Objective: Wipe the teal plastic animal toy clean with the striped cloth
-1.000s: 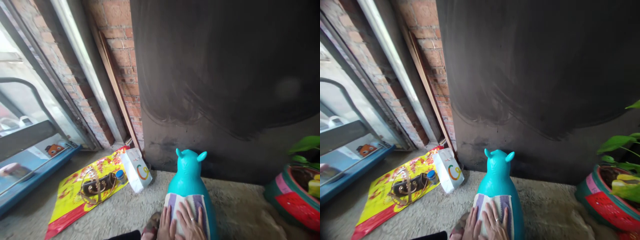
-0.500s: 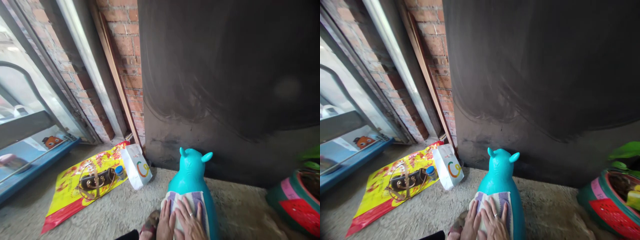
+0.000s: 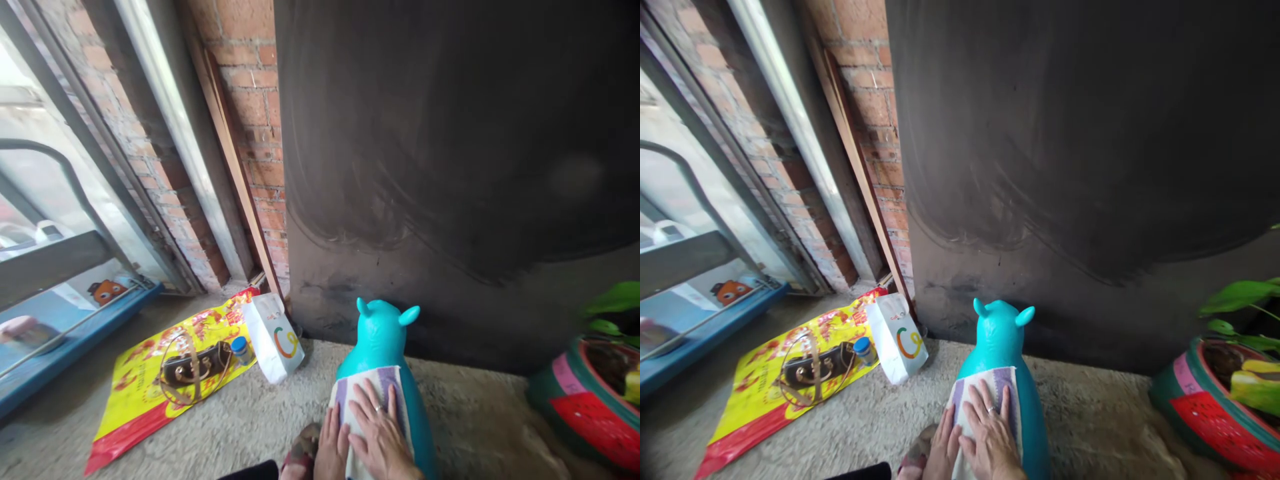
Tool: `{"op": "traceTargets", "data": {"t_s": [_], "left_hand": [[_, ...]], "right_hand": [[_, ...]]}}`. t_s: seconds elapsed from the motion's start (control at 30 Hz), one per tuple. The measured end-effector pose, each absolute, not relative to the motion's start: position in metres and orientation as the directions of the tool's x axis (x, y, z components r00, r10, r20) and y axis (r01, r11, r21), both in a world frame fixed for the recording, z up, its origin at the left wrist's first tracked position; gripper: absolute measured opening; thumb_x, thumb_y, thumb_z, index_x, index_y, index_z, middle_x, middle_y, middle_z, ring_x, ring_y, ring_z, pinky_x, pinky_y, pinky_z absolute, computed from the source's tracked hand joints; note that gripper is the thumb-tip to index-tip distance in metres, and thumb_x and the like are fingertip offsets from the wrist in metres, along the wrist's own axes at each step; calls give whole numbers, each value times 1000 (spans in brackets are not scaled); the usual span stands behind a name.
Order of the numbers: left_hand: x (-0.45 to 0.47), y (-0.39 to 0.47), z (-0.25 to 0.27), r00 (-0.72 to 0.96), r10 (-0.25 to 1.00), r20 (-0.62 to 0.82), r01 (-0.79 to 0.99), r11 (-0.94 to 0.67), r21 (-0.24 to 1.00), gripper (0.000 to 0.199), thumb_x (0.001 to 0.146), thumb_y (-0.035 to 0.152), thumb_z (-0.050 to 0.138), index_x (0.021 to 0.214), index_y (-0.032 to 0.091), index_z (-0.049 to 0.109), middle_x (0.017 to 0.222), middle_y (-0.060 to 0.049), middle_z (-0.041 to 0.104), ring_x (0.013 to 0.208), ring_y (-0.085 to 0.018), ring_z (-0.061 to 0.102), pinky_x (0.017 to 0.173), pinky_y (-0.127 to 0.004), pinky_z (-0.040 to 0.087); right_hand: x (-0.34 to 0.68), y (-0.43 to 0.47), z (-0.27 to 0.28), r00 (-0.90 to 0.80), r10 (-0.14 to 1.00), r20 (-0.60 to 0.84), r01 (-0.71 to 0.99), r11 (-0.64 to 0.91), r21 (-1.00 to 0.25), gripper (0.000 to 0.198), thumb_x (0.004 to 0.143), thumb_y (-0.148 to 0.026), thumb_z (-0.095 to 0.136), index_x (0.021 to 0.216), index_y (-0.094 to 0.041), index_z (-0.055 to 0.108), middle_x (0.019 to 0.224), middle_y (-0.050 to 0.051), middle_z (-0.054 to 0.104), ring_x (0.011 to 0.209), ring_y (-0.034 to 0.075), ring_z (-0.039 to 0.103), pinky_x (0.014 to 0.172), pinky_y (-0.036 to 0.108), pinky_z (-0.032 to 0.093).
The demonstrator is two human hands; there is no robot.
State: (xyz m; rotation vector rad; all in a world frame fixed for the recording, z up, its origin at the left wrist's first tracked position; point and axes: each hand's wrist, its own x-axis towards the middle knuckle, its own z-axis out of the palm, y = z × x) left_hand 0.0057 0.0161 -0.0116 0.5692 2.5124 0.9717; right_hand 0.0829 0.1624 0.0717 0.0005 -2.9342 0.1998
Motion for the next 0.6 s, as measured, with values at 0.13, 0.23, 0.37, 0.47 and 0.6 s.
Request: {"op": "traceTargets", "data": {"t_s": [0.13,0.23,0.37,0.47,0.6], "left_hand": [[33,-9,-32,-819,526,-227,249,684,686,69,83,50,38,141,16,48,153,-3,38,145,-23,28,122,-35,23],[44,-24,-53,-795,537,-282,231,698,678,71,74,56,52,136,22,55,150,-2,40,144,-29,28,120,-41,29],[41,-27,-68,-788,537,-300,213,696,686,71,71,56,56,135,25,56,149,-2,40,143,-31,30,117,-44,35],[36,-19,-54,-811,526,-255,238,695,679,67,75,53,51,135,24,56,149,-1,43,144,-28,31,121,-40,27],[25,2,-21,-842,504,-193,248,679,691,66,87,46,34,145,15,42,156,-4,36,147,-20,21,123,-31,17]], "right_hand": [[125,149,41,-890,-107,444,-56,990,126,49,86,-47,56,133,-32,53,151,0,39,147,29,15,117,59,-11],[148,137,15,-781,-134,610,40,964,264,28,90,-39,54,115,-34,65,136,-1,58,147,31,13,115,68,-2],[150,132,9,-788,-90,610,84,965,250,21,93,-35,51,107,-35,67,132,-2,60,147,31,13,113,71,-1],[140,139,25,-830,-107,547,20,975,220,22,91,-44,54,110,-37,65,141,-4,52,148,28,6,112,68,-12],[117,153,51,-941,-20,337,-28,999,-19,49,85,-64,56,126,-37,56,155,-2,31,147,29,13,109,60,-25]]}}
